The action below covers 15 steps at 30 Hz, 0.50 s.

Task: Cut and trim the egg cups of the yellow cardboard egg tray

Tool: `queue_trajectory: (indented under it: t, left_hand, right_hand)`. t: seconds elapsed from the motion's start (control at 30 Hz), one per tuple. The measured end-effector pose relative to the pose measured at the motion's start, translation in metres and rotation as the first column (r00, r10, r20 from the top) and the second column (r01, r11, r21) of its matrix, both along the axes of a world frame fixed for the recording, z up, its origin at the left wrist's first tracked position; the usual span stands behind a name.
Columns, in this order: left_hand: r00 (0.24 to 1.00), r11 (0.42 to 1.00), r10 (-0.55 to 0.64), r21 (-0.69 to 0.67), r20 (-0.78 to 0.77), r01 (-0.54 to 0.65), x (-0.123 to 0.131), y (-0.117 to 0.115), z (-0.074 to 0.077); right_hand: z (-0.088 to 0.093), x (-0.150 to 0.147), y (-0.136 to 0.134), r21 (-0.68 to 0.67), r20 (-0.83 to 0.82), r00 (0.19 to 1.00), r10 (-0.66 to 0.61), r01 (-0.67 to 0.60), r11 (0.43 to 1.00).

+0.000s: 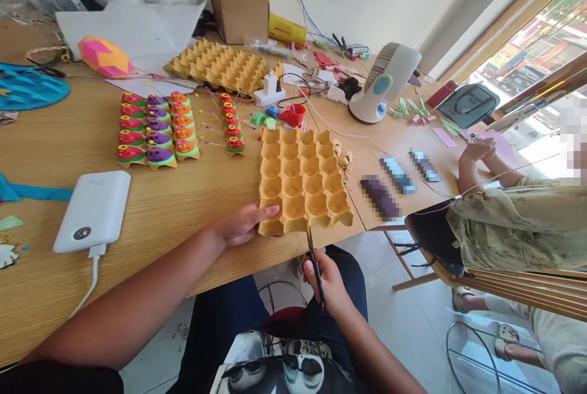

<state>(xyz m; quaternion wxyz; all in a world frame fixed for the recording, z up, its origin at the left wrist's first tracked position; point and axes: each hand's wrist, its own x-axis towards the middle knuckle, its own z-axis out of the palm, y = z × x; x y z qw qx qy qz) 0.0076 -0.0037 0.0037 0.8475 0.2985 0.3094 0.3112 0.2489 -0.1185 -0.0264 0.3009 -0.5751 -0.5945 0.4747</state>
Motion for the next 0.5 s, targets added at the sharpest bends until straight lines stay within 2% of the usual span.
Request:
queue_trajectory:
  t: [0.2,0.33,0.5]
  left_hand:
    - [0.993,0.992,-0.12,0.041,-0.005,0.121,0.0004,-0.0015,-0.006]
    - [0.993,0.991,-0.114,0.065,0.014,0.113,0.0016,-0.0021,-0.0067]
    - [0.995,0.995,-0.102,0.009,-0.024,0.102,0.0005,-0.002,-0.0064]
  right_hand:
    - [0.002,-0.0013,0.0001,0.017,0.039,0.998,-0.05,0.049,0.999]
    - [-0.0005,-0.0012,0.0012,0.021,0.059,0.997,-0.056,0.055,0.998]
    - [-0.0034,-0.0018,0.0034,0.037,0.082,0.995,-0.06,0.057,0.998]
